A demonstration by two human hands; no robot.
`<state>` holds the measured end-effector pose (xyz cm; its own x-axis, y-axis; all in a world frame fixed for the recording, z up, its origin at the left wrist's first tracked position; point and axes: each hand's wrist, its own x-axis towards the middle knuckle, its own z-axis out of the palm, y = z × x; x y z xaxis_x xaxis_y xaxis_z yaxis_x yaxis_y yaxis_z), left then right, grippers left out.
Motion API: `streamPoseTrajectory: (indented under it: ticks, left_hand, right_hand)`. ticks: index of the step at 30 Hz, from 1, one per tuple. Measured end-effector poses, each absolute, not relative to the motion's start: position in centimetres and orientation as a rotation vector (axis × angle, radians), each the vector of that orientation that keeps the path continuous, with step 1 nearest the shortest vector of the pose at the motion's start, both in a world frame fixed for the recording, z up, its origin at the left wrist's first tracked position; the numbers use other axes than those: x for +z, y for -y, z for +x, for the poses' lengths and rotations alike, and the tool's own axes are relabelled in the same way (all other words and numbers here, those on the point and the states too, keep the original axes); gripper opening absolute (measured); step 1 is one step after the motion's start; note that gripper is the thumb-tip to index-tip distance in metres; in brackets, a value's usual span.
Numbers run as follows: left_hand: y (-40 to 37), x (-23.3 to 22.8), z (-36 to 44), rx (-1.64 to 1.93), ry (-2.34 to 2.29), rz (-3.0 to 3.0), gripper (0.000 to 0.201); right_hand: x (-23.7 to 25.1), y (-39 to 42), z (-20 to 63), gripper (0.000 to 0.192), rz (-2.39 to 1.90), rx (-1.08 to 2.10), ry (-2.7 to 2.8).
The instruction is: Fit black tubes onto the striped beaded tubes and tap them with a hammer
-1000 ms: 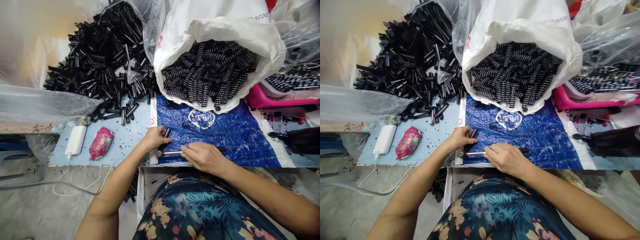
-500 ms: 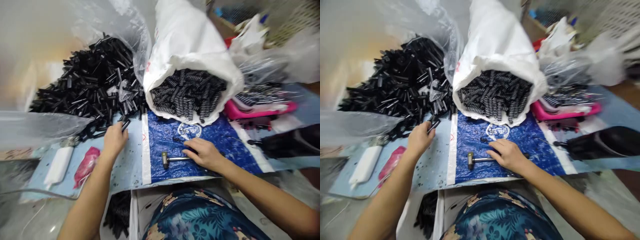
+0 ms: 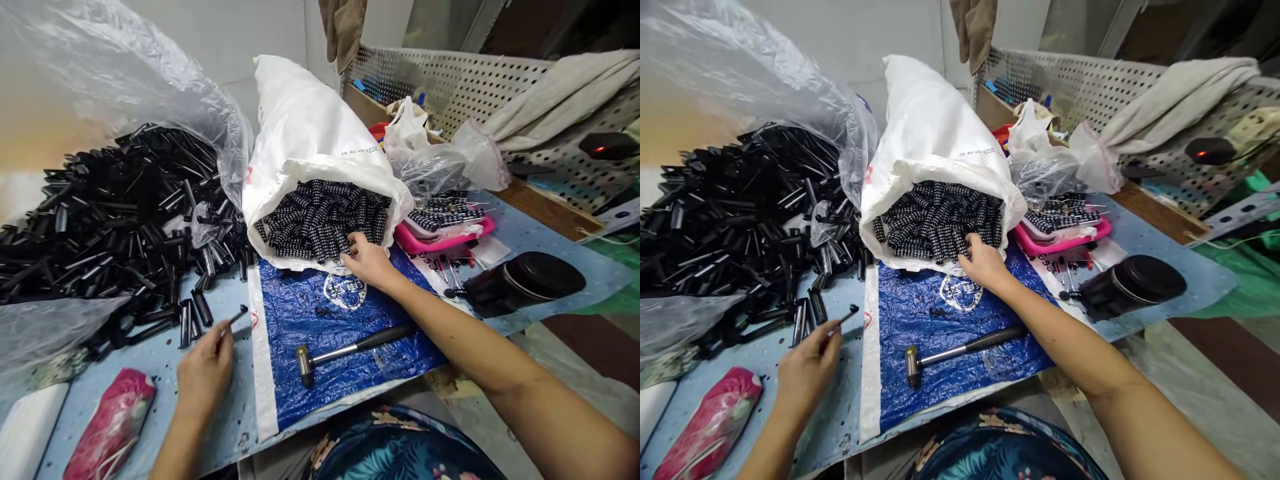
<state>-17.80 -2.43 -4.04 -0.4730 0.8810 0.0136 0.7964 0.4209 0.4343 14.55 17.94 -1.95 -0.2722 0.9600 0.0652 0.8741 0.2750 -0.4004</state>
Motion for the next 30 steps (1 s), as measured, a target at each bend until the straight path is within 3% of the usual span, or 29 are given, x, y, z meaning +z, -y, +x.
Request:
streamPoseTrajectory:
  ticks: [3, 6, 9, 11, 14, 18, 24, 30]
  left_hand:
    - [5.5, -5.2, -16.6, 0.984, -2.130, 0.965, 0.048]
    - [6.7, -4.6, -15.6, 1.293, -1.760, 0.411, 0.066]
    - [6.2, -2.1, -13.6, 1.341, -1.452, 0.129, 0.072]
    - [5.4, -0.3, -11.8, 1.287, -1.288, 0.099, 0.068]
    - [4.3, 1.4, -9.1, 1.138, -1.071, 0.141, 0.064]
    - [3.3, 1.1, -6.2, 1.070, -1.114, 0.216, 0.054]
    - [2.3, 0.1, -3.9, 1.216, -1.182, 0.321, 0.063]
    - [1.3, -0.1, -1.5, 1.289, -1.402, 0.642, 0.045]
  right_hand:
    - [-1.8, -14.9, 16.6, 0.047, -1.332, 0.776, 2.071]
    - [-1.7, -11.2, 17.5, 0.048, -1.039, 1.313, 1.716]
    - [-1.5, -9.0, 16.4, 0.053, -0.919, 1.859, 1.293]
    - [-1.1, -8.6, 14.9, 0.053, -0.926, 2.042, 1.128]
    - [-0.4, -8.8, 12.7, 0.060, -0.942, 2.057, 1.120]
    - [0.4, -9.0, 10.7, 0.067, -0.902, 2.022, 1.173]
    - [0.0, -7.2, 11.1, 0.057, -0.893, 1.973, 1.113]
    - [-0.2, -5.5, 11.1, 0.053, -0.903, 1.889, 0.962]
